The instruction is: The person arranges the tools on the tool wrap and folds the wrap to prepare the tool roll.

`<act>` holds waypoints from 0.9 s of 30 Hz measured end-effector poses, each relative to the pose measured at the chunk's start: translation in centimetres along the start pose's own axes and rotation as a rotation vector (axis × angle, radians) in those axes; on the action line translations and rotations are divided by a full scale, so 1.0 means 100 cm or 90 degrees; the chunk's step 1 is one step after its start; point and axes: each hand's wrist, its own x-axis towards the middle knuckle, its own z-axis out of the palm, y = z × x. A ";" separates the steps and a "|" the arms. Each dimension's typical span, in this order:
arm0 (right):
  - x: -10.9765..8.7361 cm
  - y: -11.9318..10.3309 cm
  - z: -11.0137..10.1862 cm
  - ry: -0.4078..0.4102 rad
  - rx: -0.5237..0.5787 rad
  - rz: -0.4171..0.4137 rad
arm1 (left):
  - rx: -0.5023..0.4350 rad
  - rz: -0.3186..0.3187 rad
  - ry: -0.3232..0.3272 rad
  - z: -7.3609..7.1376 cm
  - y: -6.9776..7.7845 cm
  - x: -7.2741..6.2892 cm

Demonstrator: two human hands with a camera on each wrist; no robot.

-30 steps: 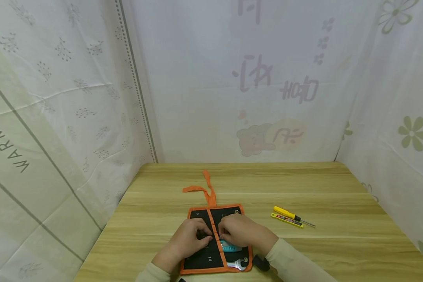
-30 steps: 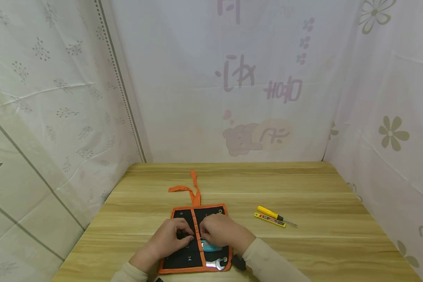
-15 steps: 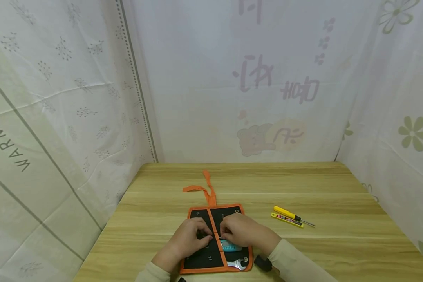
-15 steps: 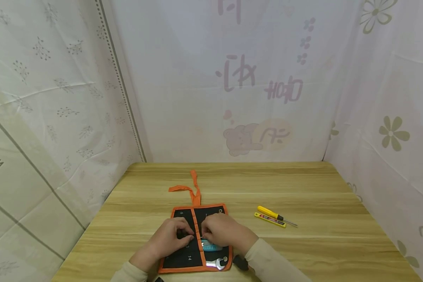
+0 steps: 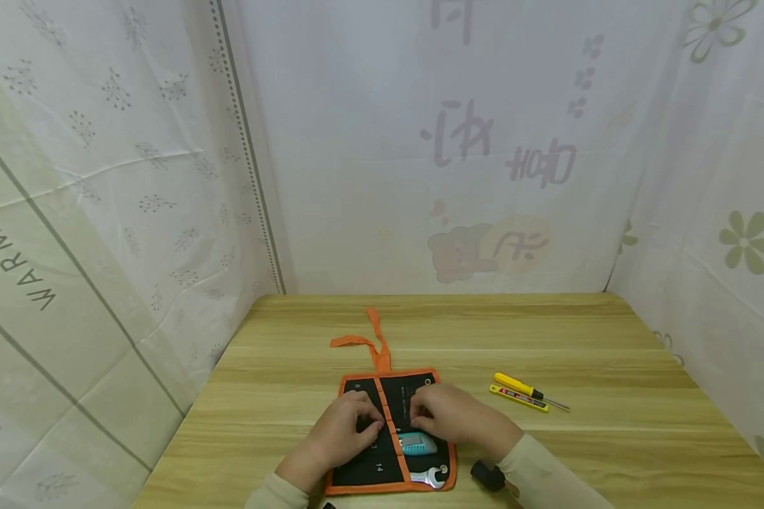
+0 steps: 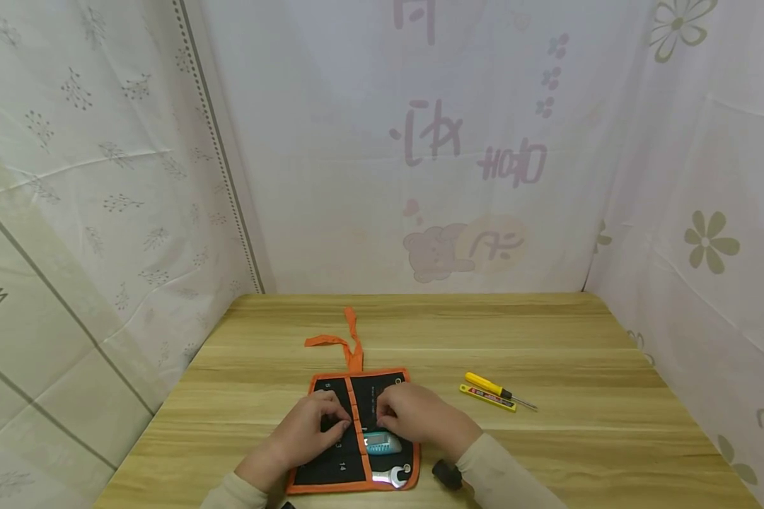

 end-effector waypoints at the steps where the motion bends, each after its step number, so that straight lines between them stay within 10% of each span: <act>1: -0.002 0.002 -0.001 0.002 0.006 0.009 | 0.004 0.000 0.001 0.000 0.000 0.000; 27: -0.046 0.050 -0.032 0.092 0.055 0.080 | 0.086 0.012 -0.023 0.001 0.003 -0.002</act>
